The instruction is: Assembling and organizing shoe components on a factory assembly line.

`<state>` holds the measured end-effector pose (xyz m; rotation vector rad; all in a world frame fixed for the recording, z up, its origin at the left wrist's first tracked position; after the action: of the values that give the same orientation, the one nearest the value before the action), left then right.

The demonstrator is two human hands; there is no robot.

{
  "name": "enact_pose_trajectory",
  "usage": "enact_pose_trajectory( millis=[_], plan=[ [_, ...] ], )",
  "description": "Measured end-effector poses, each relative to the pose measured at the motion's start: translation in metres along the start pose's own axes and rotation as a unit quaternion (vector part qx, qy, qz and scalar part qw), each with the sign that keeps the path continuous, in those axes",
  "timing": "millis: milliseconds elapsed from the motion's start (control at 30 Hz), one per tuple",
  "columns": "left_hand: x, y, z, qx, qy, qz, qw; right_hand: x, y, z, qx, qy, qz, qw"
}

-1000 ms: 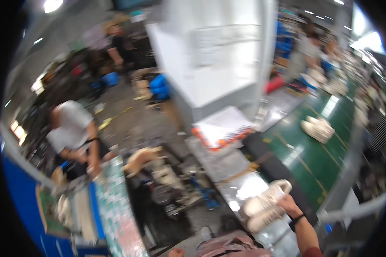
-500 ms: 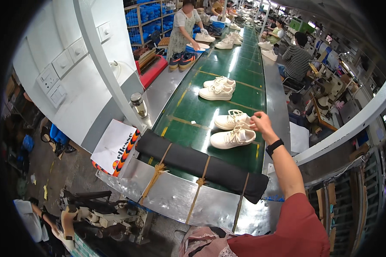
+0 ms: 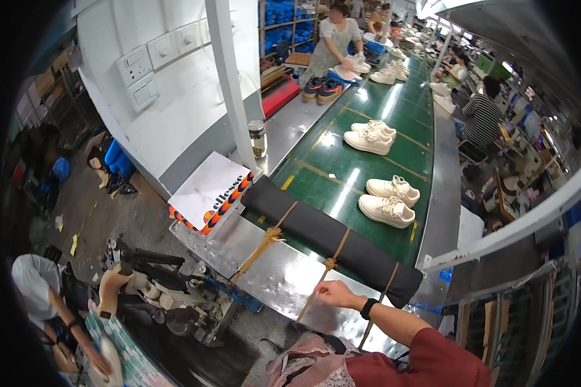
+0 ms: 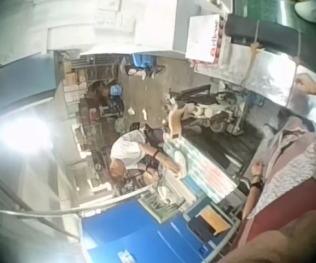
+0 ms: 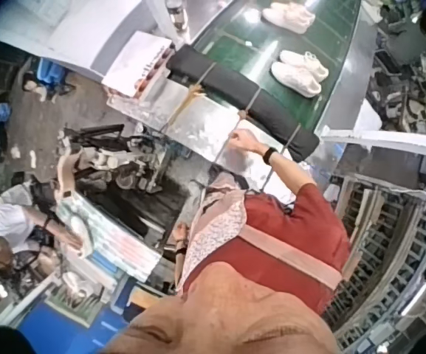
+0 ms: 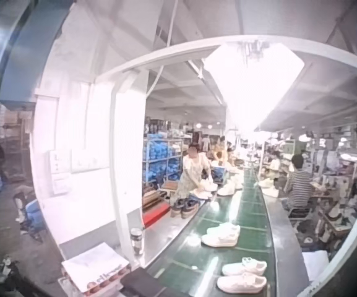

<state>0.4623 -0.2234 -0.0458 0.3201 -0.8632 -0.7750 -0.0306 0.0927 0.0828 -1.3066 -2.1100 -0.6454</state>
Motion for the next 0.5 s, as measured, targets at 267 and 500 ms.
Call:
enact_pose_trajectory(
  millis=[267,500],
  plan=[
    [0.011,-0.040,-0.001,-0.035,-0.061,-0.119,0.990,0.090,-0.046,0.002,-0.026,0.012,0.137,0.990],
    [-0.009,-0.046,0.099,-0.119,-0.202,-0.007,0.972,0.172,-0.099,0.016,-0.035,0.035,0.208,0.977]
  ],
)
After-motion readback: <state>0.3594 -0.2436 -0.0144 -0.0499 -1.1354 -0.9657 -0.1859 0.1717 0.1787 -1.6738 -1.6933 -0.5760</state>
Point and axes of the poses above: each hand's wrist, its own y-axis away from the middle knuckle, its own x-axis out of the back of the hand, z = x × y, the point moved 4 cm from there along -y, towards the middle knuckle, and after that the axes turned 11 degrees about z, right-handed, at the moved point
